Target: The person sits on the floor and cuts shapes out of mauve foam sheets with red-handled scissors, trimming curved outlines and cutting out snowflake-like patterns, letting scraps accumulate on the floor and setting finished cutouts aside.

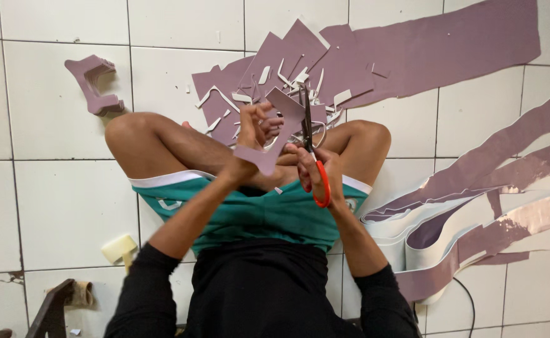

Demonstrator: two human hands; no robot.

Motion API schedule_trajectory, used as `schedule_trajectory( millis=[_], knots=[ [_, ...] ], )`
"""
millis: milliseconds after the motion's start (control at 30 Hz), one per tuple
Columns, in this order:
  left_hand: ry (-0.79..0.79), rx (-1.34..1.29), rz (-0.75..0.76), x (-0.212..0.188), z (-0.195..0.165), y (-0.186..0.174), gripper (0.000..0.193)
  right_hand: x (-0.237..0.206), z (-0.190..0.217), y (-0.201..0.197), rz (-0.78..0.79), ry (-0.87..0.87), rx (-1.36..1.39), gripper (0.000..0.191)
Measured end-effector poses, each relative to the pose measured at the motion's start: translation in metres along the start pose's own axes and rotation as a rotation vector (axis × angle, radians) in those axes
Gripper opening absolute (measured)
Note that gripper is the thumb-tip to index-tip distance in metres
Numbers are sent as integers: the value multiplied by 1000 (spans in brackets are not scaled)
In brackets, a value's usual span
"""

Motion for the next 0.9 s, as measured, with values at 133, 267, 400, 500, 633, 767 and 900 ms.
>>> schedule_trajectory(
  millis=[133, 267, 400, 500, 633, 767, 900],
  knots=[
    [86, 303, -286, -8, -47, 53, 52, -33, 37, 8, -27, -65, -87, 42],
    [-82, 331, -385, -4, -54, 82, 42, -26, 33, -8, -13, -172, -102, 51],
    [-28, 432, -291, -11, -63, 101, 45, -21, 30, -27, 89, -342, -196, 53],
    [-78, 213, -312, -9, -68, 99, 68, -27, 36, -26, 131, -279, -74, 58],
    [-201, 10, -395, -7, -69, 91, 62, -35, 51, -16, 103, -212, -49, 55],
    [-164, 190, -348, -5, -72, 81, 48, -41, 54, -15, 86, -188, -56, 54],
    [-125, 241, -261, 3, -81, 77, 44, -44, 55, -13, 92, -157, -8, 53]
  ],
)
Point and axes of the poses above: each hand's wrist, its own x-axis towards the middle knuckle, its own y-axis out of the palm, z = x × y, the point moved 5 cm from there along x, towards the middle knuckle, and after that the axes turned 5 degrees about -z, right-handed, at the moved point
